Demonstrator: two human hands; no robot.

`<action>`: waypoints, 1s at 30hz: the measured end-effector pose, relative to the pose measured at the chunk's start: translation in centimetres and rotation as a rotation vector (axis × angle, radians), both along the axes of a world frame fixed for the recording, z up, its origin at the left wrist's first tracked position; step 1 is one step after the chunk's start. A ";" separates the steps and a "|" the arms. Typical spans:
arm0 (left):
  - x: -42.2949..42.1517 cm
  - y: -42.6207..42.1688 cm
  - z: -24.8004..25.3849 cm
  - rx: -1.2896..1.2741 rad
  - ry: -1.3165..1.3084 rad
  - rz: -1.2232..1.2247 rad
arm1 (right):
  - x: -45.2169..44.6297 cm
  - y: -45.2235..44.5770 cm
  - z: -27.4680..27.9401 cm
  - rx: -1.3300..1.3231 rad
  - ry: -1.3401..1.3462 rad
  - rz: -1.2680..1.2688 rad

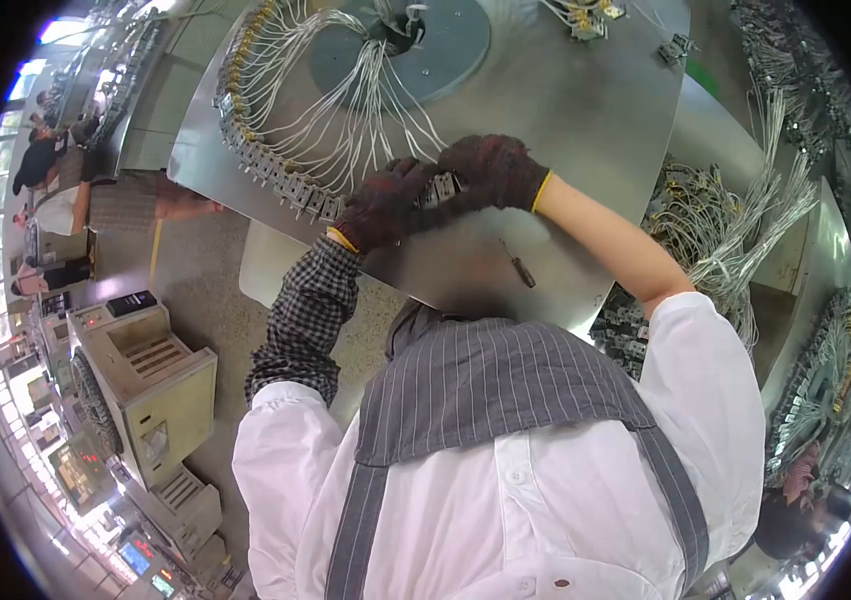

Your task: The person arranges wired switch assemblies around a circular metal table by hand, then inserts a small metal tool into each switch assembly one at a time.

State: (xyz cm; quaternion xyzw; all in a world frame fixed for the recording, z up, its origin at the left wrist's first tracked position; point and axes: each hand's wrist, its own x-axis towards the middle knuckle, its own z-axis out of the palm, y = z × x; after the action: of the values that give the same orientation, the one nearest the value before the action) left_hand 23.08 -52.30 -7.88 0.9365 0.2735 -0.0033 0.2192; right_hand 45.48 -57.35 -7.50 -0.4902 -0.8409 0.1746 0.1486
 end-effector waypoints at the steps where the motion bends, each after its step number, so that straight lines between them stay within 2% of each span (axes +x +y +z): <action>1: 0.1 -0.4 0.4 0.020 -0.009 -0.002 | 0.2 -0.4 -0.2 0.020 -0.009 -0.002; 3: 0.8 -1.7 1.5 0.311 -0.190 -0.075 | 1.8 -0.7 -0.5 0.010 0.161 0.003; 4: 1.9 -2.4 2.5 0.338 -0.253 -0.031 | 2.9 -0.4 -0.2 0.047 0.142 -0.001; 6: 5.9 -4.4 4.8 0.085 -0.252 0.022 | 4.9 0.6 0.4 -0.630 0.722 -0.186; 7: 8.0 -4.9 3.5 0.177 -0.355 0.061 | 5.4 2.4 0.5 -0.939 0.862 -0.237; 8: 9.8 -4.7 1.8 0.266 -0.458 0.100 | 5.9 5.8 -1.1 -0.920 0.853 -0.239; 9: 10.7 -4.6 0.9 0.284 -0.471 0.093 | 6.6 9.8 -3.9 -0.259 0.444 -0.070; 10: 11.4 -4.4 0.2 0.285 -0.364 0.162 | 7.0 12.5 -4.9 0.385 0.013 0.092; 11: 11.4 -4.0 -0.2 0.290 -0.255 0.230 | 4.7 12.9 1.8 0.170 -0.010 -0.284; 13: 10.6 -3.6 -0.6 0.297 -0.333 0.208 | 5.4 18.9 5.7 0.441 -0.121 -0.363; 15: 9.7 -2.9 -0.6 0.300 -0.412 0.196 | 6.8 25.3 6.0 0.751 -0.291 -0.368; 16: 9.4 -2.8 -0.7 0.274 -0.411 0.177 | 8.3 29.6 3.2 0.436 -0.087 -0.389; 18: 9.2 -2.1 -0.4 0.247 -0.409 0.159 | 8.6 30.6 3.4 0.373 -0.347 -0.331; 20: 8.3 -2.3 0.1 0.198 -0.373 0.102 | 7.7 29.7 1.8 0.438 -0.347 -0.363; 25: 5.9 -1.3 -0.6 0.191 -0.501 -0.009 | 4.8 26.9 -0.6 0.145 -0.381 -0.580; 28: 3.2 -0.8 -0.6 0.212 -0.335 -0.035 | 3.6 24.6 -0.4 0.103 -0.371 -0.681; 30: 0.9 -0.1 -1.9 0.207 -0.276 -0.036 | 2.9 24.4 -0.8 -0.050 -0.407 -0.745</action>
State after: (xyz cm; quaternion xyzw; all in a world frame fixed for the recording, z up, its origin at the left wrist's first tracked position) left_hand 24.01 -52.41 -9.75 0.9505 0.2228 0.1495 0.1569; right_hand 48.34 -32.94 -8.28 -0.7886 -0.6138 0.0290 0.0207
